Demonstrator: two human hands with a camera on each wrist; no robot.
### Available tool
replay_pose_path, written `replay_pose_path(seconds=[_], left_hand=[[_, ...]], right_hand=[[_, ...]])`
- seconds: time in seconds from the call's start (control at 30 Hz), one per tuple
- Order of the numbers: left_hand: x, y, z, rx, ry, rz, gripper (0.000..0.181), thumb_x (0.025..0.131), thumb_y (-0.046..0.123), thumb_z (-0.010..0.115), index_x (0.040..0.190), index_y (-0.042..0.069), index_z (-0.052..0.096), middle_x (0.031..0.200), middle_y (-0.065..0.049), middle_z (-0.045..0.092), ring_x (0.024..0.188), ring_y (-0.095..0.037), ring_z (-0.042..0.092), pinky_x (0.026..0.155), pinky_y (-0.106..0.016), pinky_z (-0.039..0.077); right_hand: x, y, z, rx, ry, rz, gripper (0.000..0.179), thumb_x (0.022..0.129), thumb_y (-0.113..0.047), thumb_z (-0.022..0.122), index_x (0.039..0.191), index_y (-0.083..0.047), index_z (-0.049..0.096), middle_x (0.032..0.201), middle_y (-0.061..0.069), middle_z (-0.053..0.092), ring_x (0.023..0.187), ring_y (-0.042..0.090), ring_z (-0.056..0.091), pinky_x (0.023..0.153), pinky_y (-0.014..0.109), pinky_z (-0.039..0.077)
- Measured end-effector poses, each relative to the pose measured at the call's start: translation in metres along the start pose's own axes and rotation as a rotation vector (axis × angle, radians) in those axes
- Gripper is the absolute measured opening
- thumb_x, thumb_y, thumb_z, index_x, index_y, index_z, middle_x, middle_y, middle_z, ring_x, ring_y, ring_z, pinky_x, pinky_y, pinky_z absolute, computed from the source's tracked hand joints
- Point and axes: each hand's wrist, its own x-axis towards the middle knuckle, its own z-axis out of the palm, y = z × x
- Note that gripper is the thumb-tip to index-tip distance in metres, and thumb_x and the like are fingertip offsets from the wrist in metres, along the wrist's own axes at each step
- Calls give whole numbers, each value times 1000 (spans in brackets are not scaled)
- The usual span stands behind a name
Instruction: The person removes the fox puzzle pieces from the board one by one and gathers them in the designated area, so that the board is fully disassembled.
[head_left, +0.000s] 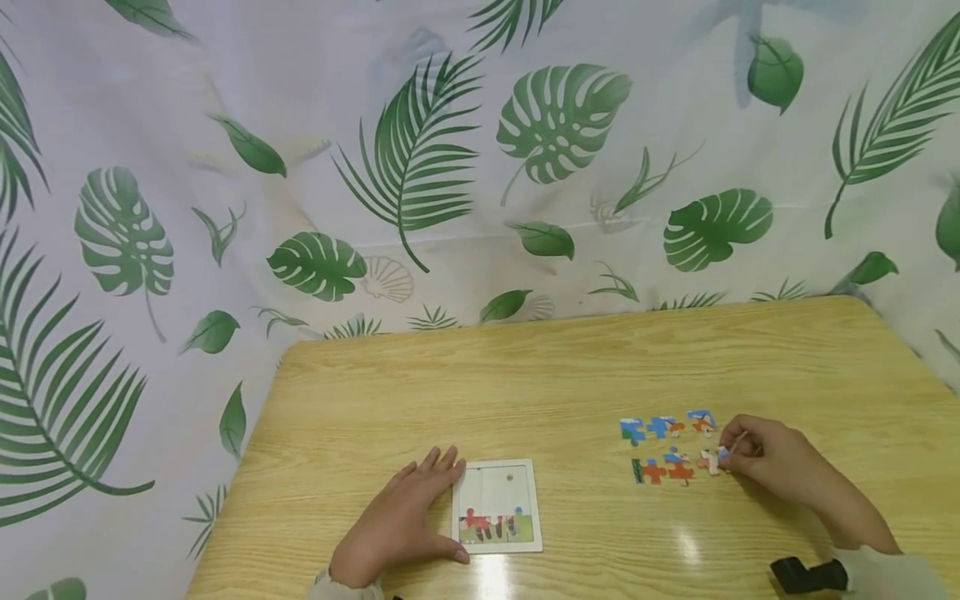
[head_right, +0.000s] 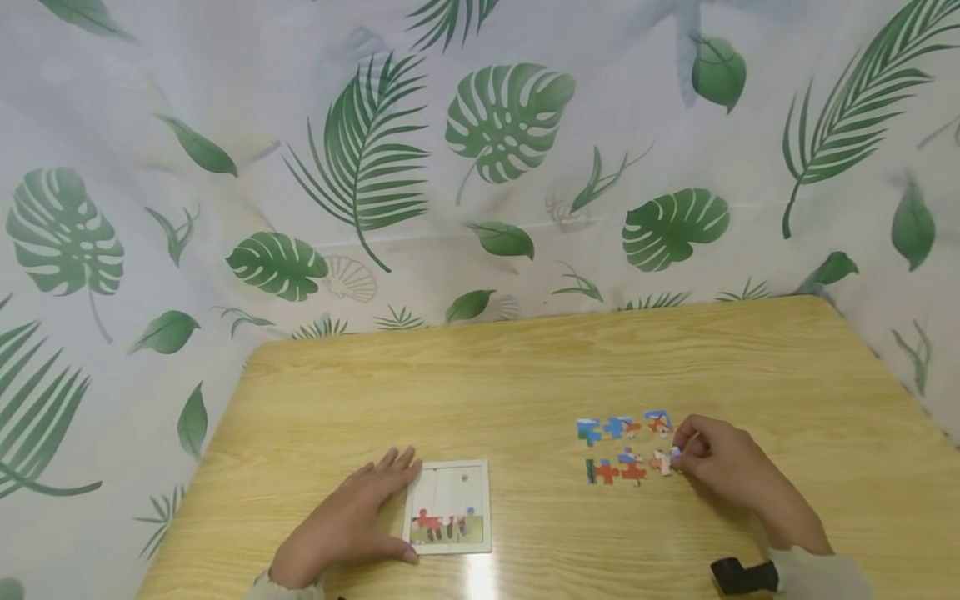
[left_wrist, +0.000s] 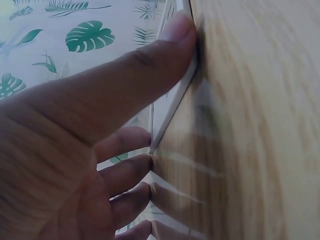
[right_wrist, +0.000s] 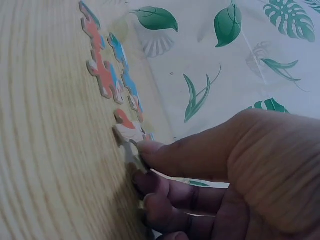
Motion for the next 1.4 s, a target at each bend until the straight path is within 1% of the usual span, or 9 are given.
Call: replay_pose_path(seconds=[0.17,0.33,0.5,0.67,0.8,1.0,1.23,1.3,1.4], left_hand=[[0,-1,1,-15,-3,-3,115,66,56,90,158,7,41,168,-10,26,156,-32,21,123,-58,19],[0,-1,2,-27,-3,-1,115,66,55,89,159,6,40,168,-10,25,156,-33,20,123,-59,19],[0,0,3,-35,2,-6,115,66,53,90,158,5,40,168,-11,25,156,-34,19,123,-59,18],[-1,0,3,-34,-1,-17,115,67,53,91,158,5,40,168,-10,24,156,-35,19,123,-59,18],[-1,0,4,-40,-7,-22,115,67,54,90,159,5,40,169,-10,24,156,-34,19,123,-59,18],[-1,1,5,7,34,-5,115,65,57,89,157,6,43,167,-12,26,156,-39,16,121,-68,6],[4,4,9,80,71,27,115,65,64,84,157,8,44,167,-13,27,155,-42,15,118,-72,5],[8,8,10,93,72,40,114,66,65,84,157,8,44,167,-13,28,155,-42,15,118,-72,6],[15,17,14,123,66,54,113,67,65,83,157,9,44,167,-12,28,155,-41,16,118,-72,7]], right_hand=[[0,-3,1,-33,-2,-3,10,93,-3,74,93,-5,64,76,-3,57,64,6,49,57,26,43],[-1,-5,2,-33,3,-27,9,94,-1,72,97,-3,63,75,-3,54,64,6,47,56,25,42],[-2,-1,3,9,4,-96,17,91,2,73,103,-1,62,76,-4,53,62,5,47,55,25,43],[-2,4,5,14,9,-162,21,89,5,75,102,-3,60,75,-6,50,60,3,45,52,24,41],[-3,5,3,-20,13,-148,23,88,3,77,100,-4,60,75,-7,50,61,2,44,52,23,41],[-2,2,-2,-55,11,-97,19,90,-1,77,102,-3,63,79,-4,55,65,3,48,56,25,45],[7,-19,9,-27,155,-103,10,97,-7,72,105,-2,66,89,1,63,65,5,59,54,25,50],[12,-31,16,6,156,-102,9,99,-9,70,104,-3,67,88,1,63,63,7,58,52,26,49],[23,-50,28,36,148,-160,7,98,-7,72,101,-5,67,86,-1,62,63,6,57,53,24,49]])
